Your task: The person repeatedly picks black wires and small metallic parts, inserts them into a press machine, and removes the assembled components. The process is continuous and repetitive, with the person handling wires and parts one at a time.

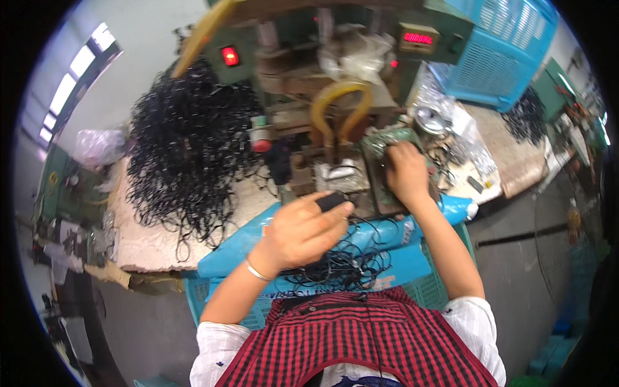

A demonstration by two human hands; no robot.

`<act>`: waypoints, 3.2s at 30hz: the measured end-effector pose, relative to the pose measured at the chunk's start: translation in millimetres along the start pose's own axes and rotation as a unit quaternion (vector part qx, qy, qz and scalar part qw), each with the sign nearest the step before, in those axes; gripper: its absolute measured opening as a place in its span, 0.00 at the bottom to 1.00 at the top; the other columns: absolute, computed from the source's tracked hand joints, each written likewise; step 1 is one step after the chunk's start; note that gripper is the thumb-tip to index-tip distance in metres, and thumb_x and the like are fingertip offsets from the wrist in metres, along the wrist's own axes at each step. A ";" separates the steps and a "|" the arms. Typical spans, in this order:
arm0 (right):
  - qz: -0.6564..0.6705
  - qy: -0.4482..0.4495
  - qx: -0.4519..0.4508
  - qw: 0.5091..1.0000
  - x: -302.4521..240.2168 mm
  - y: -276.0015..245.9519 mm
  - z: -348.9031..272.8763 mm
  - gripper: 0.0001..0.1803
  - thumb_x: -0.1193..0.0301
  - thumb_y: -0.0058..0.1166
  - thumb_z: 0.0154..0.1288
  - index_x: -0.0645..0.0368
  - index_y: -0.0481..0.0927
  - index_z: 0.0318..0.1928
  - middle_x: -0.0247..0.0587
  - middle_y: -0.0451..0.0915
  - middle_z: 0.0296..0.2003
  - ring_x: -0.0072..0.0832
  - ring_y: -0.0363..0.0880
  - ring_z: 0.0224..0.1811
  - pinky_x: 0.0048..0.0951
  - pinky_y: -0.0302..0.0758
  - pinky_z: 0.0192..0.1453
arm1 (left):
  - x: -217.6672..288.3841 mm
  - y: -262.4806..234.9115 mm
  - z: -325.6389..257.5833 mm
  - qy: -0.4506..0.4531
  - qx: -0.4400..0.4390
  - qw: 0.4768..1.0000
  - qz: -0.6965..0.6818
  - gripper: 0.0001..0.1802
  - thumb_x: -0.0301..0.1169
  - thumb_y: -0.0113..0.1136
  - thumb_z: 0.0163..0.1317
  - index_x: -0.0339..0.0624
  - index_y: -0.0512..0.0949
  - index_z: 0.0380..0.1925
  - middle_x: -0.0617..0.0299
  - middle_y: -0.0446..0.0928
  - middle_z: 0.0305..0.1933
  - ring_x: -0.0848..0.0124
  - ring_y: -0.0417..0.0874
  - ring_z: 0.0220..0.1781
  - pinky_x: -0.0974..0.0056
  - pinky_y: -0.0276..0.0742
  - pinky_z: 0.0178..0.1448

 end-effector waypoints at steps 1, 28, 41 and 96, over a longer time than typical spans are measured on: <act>0.059 0.050 0.080 0.994 12.6 -15.7 -7.2 0.08 0.76 0.61 0.58 0.59 0.81 0.40 0.47 0.83 0.38 0.49 0.81 0.43 0.49 0.77 0.46 | 1.5 1.1 -3.4 -0.015 0.013 1.000 -0.006 0.10 0.22 0.69 0.55 0.39 0.83 0.39 0.55 0.86 0.54 0.55 0.90 0.44 0.47 0.88 0.58; 0.497 0.202 0.029 0.843 -64.3 -51.9 31.1 0.12 0.78 0.63 0.60 0.64 0.84 0.46 0.37 0.87 0.38 0.25 0.85 0.43 0.29 0.78 0.53 | -185.5 -119.9 -127.7 -0.409 0.252 0.859 0.176 0.08 0.29 0.64 0.72 0.37 0.85 0.44 0.61 0.79 0.39 0.68 0.83 0.42 0.64 0.79 0.45; 0.645 0.261 0.033 0.718 -89.3 -30.3 31.0 0.29 0.81 0.64 0.60 0.70 0.72 0.63 0.36 0.86 0.37 0.20 0.81 0.48 0.26 0.75 0.58 | -106.4 -92.6 -14.4 -0.253 0.380 0.855 -0.245 0.07 0.20 0.57 0.74 0.36 0.73 0.49 0.53 0.79 0.47 0.66 0.84 0.49 0.60 0.86 0.53; 0.438 0.211 0.029 0.874 -38.6 -71.8 2.4 0.08 0.77 0.65 0.59 0.64 0.86 0.40 0.38 0.88 0.38 0.25 0.84 0.44 0.27 0.78 0.55 | -166.2 -105.9 -131.0 -0.450 0.184 0.859 0.161 0.08 0.26 0.67 0.67 0.35 0.85 0.43 0.59 0.86 0.47 0.69 0.84 0.47 0.65 0.78 0.53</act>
Point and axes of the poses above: each hand's wrist, its own z-axis towards the middle knuckle, its own y-axis out of the palm, x = y × z, the point moved 10 cm from there along z, towards the middle knuckle
